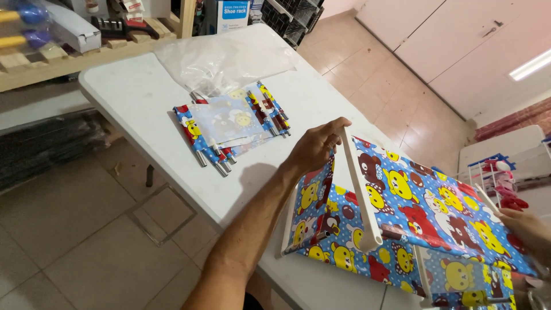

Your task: Assembling a multi-tiered toy shelf by inserting plastic rods into fabric sleeves and connecting them to a frame.

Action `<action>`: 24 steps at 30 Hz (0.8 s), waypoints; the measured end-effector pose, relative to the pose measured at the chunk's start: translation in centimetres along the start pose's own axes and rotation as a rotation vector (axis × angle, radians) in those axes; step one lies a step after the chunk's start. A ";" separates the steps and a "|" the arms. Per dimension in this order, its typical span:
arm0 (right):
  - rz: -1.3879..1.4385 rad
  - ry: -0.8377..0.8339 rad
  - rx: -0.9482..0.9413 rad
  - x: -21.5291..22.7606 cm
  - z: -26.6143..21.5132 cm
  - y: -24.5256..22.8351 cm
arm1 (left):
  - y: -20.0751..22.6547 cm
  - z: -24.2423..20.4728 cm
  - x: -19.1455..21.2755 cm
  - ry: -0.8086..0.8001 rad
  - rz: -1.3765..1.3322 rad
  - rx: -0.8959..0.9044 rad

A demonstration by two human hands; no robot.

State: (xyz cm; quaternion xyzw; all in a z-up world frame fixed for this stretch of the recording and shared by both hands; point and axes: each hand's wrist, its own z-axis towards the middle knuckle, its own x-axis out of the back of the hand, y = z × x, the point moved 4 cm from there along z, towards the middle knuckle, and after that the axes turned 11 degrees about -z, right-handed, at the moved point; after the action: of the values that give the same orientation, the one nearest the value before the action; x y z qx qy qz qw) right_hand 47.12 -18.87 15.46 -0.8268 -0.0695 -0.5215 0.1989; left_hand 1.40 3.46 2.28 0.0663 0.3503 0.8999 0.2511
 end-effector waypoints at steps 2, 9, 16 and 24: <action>0.004 -0.002 -0.003 -0.1 -1.1 -0.6 | -0.3 0.1 0.0 0.005 0.013 -0.014; 0.046 0.033 0.058 -0.2 -2.2 -1.4 | 0.4 -0.2 0.4 0.112 -0.255 -0.031; 0.132 0.061 0.180 -0.5 1.8 2.0 | 0.7 -0.4 -0.1 0.137 -0.302 -0.019; 0.189 0.133 0.299 -0.8 -5.1 0.0 | 3.2 -0.5 0.4 0.154 -0.274 -0.005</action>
State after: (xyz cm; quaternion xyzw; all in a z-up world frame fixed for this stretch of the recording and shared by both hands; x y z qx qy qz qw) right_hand 42.51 -20.86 16.62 -0.7546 -0.0549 -0.5381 0.3716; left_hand -0.38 1.31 4.05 -0.0519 0.3721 0.8605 0.3442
